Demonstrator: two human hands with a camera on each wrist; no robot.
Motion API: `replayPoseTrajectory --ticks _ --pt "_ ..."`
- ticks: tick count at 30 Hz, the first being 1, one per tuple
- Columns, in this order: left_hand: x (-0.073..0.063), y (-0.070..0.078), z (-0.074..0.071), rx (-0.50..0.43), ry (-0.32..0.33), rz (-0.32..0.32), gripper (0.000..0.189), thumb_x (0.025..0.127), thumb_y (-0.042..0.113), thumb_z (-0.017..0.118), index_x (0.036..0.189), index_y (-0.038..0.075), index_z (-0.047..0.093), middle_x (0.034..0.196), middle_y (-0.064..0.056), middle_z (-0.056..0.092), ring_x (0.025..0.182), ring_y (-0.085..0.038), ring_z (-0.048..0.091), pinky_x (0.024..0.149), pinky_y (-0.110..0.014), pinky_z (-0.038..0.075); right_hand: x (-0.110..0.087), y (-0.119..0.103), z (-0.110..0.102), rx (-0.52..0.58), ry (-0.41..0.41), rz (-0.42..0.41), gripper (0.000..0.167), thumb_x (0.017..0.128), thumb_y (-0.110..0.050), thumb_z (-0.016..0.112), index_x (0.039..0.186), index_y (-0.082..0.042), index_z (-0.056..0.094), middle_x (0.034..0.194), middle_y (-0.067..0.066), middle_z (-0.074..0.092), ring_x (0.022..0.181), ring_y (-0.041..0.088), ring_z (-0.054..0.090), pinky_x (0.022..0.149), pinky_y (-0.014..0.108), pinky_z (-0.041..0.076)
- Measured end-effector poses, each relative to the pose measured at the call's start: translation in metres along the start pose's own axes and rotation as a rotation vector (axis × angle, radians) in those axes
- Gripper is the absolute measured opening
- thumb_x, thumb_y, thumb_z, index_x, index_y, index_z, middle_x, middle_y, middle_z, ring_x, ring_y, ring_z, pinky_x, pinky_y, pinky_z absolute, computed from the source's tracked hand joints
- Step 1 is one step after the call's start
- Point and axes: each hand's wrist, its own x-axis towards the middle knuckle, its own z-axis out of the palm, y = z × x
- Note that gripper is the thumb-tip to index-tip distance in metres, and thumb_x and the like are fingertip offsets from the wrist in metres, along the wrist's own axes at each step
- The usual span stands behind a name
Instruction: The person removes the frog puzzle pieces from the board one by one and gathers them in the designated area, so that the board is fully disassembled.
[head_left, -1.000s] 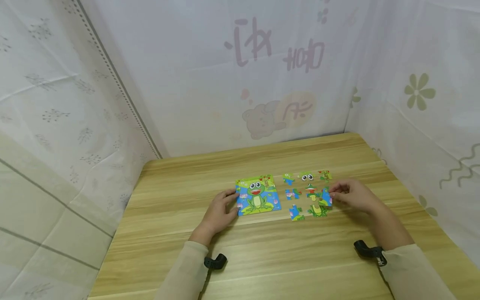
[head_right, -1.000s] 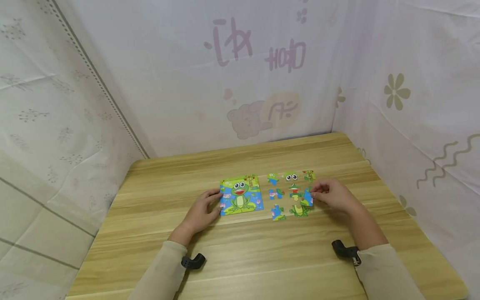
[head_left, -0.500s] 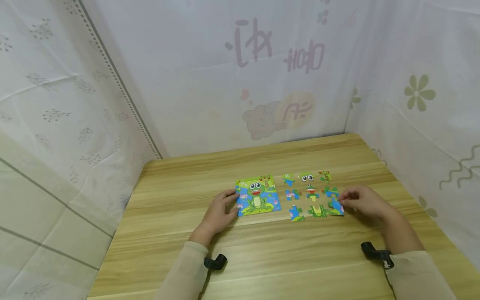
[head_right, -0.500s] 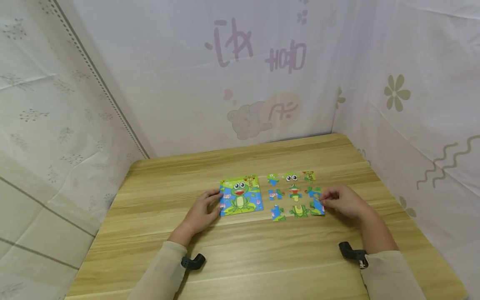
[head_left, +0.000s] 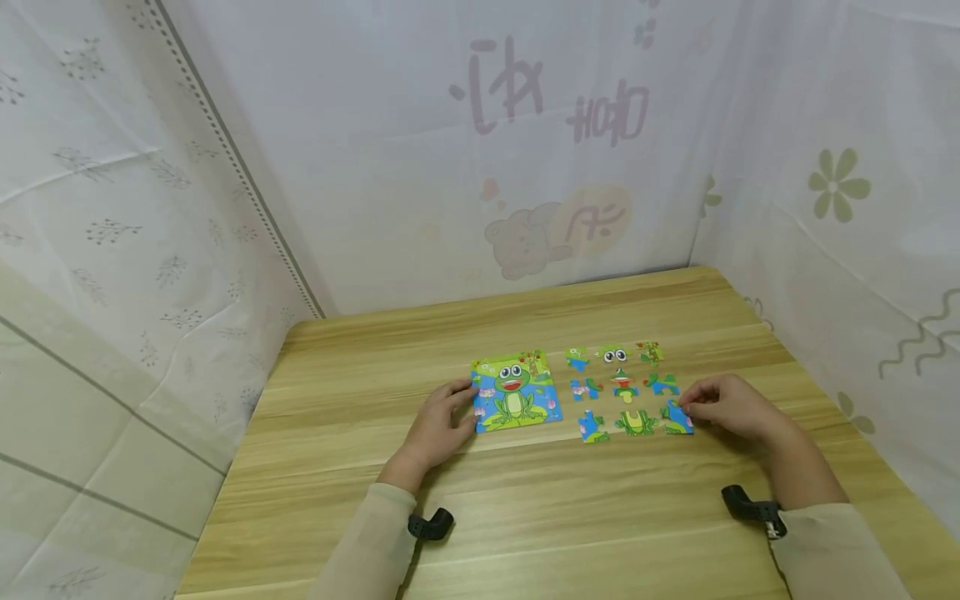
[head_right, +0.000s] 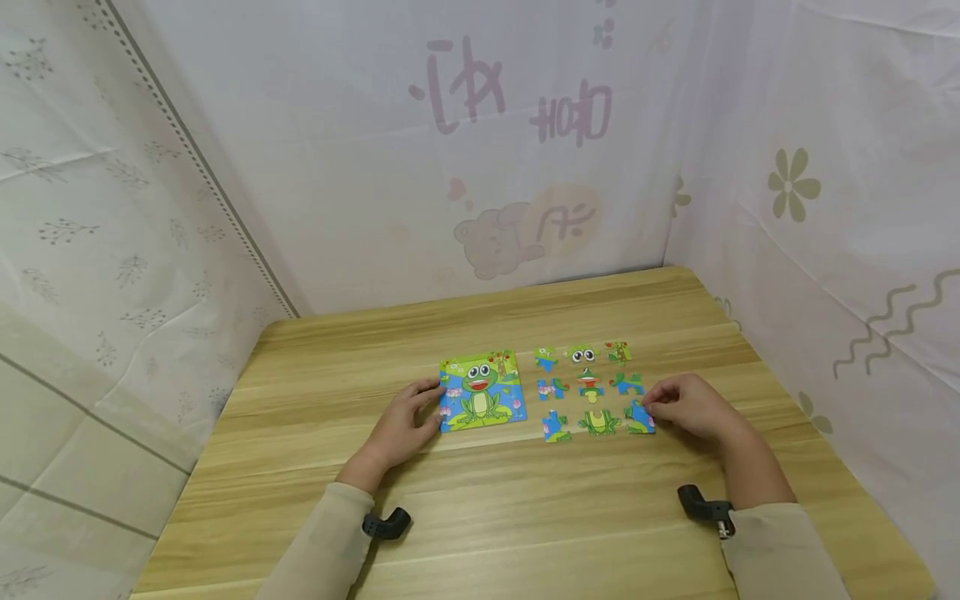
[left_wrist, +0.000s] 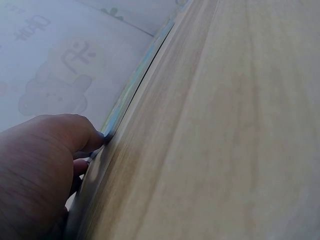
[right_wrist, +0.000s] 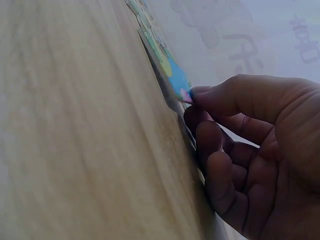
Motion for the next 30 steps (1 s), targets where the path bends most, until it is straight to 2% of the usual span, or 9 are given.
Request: replayPoseTrajectory --ticks 13,30 --pt "-0.0003 0.0017 -0.0017 0.007 -0.008 -0.003 0.052 0.101 0.026 0.071 0.15 0.014 0.059 0.16 -0.001 0.045 0.15 -0.027 0.037 0.122 -0.049 0.034 0.0008 -0.0002 0.0003 -0.008 0.016 0.038 0.015 0.101 -0.015 0.072 0.107 -0.003 0.077 0.094 0.008 0.07 0.079 0.02 0.062 0.063 0.033 0.058" --pt "-0.0003 0.0014 -0.0026 -0.006 0.004 0.029 0.052 0.1 0.024 0.072 0.149 0.011 0.06 0.158 -0.004 0.048 0.149 -0.028 0.04 0.121 -0.051 0.035 -0.0015 -0.0039 0.0017 -0.027 0.018 0.035 0.017 0.101 -0.017 0.071 0.108 -0.002 0.075 0.094 0.007 0.069 0.079 0.02 0.061 0.062 0.034 0.058"
